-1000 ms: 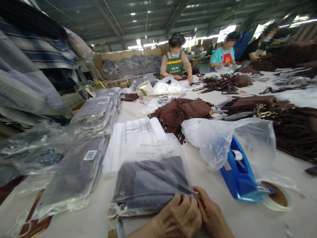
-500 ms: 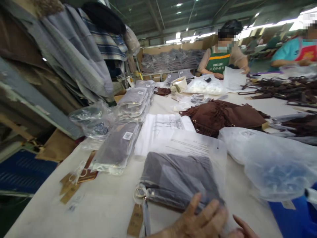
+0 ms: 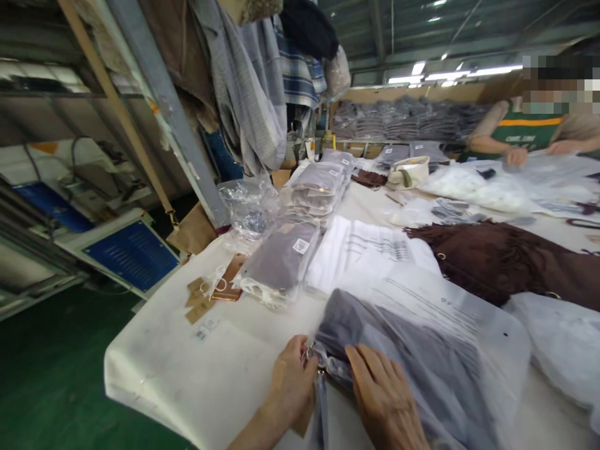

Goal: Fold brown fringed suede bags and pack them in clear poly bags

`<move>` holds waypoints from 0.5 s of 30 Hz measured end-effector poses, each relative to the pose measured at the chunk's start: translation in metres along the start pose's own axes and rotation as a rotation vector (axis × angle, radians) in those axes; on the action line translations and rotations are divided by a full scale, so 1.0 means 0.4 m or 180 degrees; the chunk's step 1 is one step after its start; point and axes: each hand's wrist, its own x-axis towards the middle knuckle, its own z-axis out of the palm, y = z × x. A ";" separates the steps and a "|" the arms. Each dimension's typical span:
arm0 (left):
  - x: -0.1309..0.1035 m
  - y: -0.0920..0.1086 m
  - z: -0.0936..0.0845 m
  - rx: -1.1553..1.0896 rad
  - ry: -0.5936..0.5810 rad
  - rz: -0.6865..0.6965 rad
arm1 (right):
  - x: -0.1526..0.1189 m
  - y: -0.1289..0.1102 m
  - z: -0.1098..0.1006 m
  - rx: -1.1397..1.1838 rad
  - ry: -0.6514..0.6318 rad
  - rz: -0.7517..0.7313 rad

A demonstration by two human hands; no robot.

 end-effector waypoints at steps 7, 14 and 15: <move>-0.002 0.003 0.005 -0.1205 -0.0273 -0.0620 | 0.077 -0.012 0.061 0.0104 -0.0364 -0.0287; 0.002 -0.003 0.035 -0.1980 -0.0158 -0.0820 | 0.127 -0.026 0.088 0.0612 -0.0768 -0.0061; 0.001 -0.005 0.039 -0.2045 -0.0150 -0.0780 | 0.134 -0.024 0.091 0.0664 -0.0811 -0.0035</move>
